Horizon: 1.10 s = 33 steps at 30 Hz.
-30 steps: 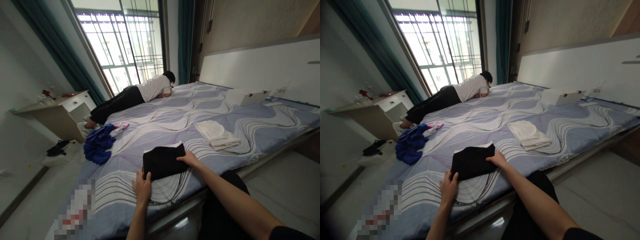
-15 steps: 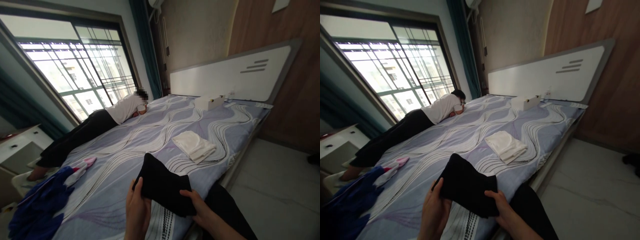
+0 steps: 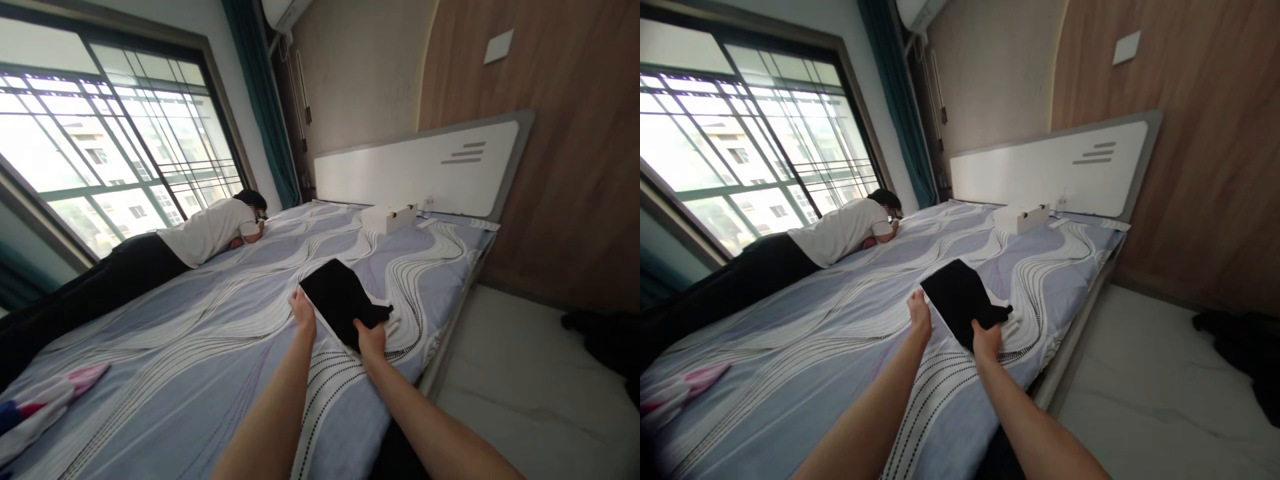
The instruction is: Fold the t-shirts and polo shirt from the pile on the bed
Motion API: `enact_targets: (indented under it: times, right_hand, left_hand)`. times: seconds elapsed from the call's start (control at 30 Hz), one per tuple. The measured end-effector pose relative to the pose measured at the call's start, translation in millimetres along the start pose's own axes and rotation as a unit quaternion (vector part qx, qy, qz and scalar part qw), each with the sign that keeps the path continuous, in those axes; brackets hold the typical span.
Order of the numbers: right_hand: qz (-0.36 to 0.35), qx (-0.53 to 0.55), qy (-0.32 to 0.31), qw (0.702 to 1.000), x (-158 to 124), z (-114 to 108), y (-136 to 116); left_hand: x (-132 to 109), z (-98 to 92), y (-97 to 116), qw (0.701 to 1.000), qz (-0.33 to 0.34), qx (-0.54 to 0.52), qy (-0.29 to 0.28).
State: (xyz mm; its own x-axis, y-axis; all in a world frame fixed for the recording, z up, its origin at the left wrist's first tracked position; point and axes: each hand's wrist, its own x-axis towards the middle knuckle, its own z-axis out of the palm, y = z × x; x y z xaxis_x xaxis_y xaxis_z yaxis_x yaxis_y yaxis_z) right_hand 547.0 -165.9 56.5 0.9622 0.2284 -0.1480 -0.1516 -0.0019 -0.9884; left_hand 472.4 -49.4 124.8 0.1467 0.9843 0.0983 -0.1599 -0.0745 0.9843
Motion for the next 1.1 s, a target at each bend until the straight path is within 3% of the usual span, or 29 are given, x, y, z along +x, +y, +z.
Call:
enact_targets:
  times: [0.07,0.13,0.2,0.33,0.47,0.57,0.63,0.7,0.77,0.8,0.87,0.93,1.0,1.1]
  right_hand:
    - [-0.006,-0.109,0.002,0.994,16.6,6.4,20.5]
    - [-0.025,-0.147,-0.004,0.989,23.8,6.3,35.6]
    - [-0.04,-0.141,-0.004,0.989,23.1,4.0,43.9]
    - [-0.053,-0.145,0.03,0.988,9.8,4.9,49.7]
    - [-0.081,-0.114,0.045,0.989,-0.6,8.0,53.5]
    - [-0.075,-0.103,-0.001,0.992,-1.7,-3.9,49.8]
    - [-0.096,-0.152,-0.024,0.983,-1.9,-20.4,38.4]
    - [-0.173,-0.24,0.004,0.955,-3.0,-36.5,17.8]
    - [-0.276,-0.331,0.024,0.902,-2.7,-41.5,-9.3]
    - [-0.319,-0.37,0.003,0.873,-0.9,-37.2,-22.9]
    - [-0.371,-0.439,-0.107,0.811,8.3,-15.1,-44.1]
    - [-0.363,-0.503,-0.23,0.75,24.7,18.2,-50.9]
    - [-0.289,-0.558,-0.333,0.703,45.1,51.2,-43.7]
    - [-0.22,-0.593,-0.379,0.675,73.8,85.5,-23.5]
  left_hand:
    - [-14.6,-10.9,-48.2,0.999,-0.013,0.045,0.009]
    - [-25.2,-22.3,-87.1,0.984,0.039,0.163,-0.066]
    - [-27.0,-29.1,-110.6,0.953,0.081,0.27,-0.111]
    - [-18.2,-28.7,-118.2,0.916,0.101,0.35,-0.169]
    - [-16.8,-24.3,-111.3,0.904,0.091,0.37,-0.194]
    - [-18.8,-23.1,-111.5,0.9,0.082,0.378,-0.201]
    - [-20.2,-23.0,-113.4,0.9,0.084,0.381,-0.193]
    - [-22.2,-23.4,-114.8,0.901,0.107,0.38,-0.181]
    - [-24.9,-24.3,-114.8,0.892,0.149,0.381,-0.194]
    - [-26.1,-24.8,-114.3,0.883,0.169,0.383,-0.211]
    - [-27.7,-25.8,-113.2,0.867,0.191,0.39,-0.245]
    - [-27.9,-26.4,-113.1,0.855,0.19,0.403,-0.264]
    - [-27.2,-26.4,-114.3,0.844,0.182,0.423,-0.276]
    - [-26.7,-25.2,-116.3,0.829,0.177,0.447,-0.285]
